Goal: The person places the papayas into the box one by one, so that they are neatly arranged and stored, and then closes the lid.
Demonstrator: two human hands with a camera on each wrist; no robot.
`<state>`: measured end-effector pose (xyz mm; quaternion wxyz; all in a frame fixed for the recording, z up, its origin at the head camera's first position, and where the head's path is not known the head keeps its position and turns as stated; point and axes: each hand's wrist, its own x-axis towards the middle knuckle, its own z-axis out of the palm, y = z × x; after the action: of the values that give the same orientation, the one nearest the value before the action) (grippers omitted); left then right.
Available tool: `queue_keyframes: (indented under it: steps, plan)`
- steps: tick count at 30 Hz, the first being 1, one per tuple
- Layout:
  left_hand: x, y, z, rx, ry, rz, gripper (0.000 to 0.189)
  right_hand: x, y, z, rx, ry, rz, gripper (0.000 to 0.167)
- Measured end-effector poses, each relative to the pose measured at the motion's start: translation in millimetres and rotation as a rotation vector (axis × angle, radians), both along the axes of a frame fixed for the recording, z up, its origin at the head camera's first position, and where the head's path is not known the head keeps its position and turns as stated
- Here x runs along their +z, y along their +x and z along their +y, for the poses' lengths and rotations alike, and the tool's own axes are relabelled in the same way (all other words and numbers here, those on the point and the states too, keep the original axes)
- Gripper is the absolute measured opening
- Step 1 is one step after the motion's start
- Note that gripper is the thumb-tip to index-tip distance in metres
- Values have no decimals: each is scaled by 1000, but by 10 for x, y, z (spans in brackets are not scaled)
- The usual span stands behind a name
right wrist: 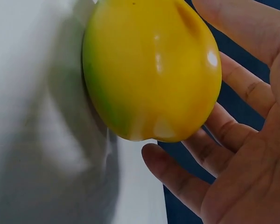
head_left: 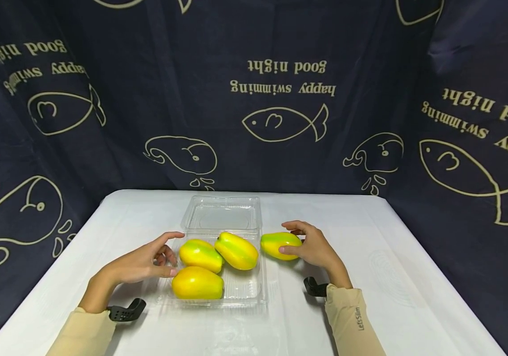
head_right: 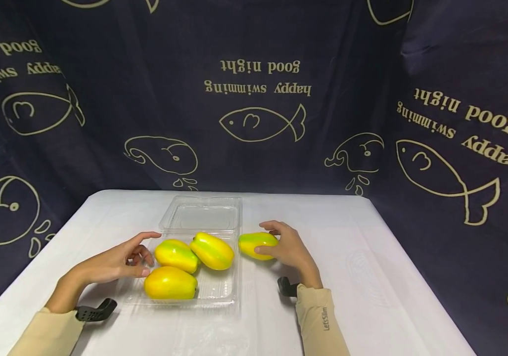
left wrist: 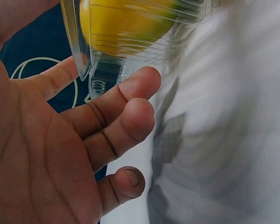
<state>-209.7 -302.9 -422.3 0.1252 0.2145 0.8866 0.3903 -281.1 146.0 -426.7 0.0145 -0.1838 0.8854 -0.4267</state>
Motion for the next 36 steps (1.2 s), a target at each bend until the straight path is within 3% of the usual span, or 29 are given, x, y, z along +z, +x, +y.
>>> queue_keyframes:
  steps: [16, 36]
  plan:
    - [-17, -10, -10, 22, -24, 2, 82, -44, -18, 13, -4, -7, -7, 63]
    - [-3, -6, 0, -6, -16, 14, 80, -53, -9, -21, -13, 0, -31, 53]
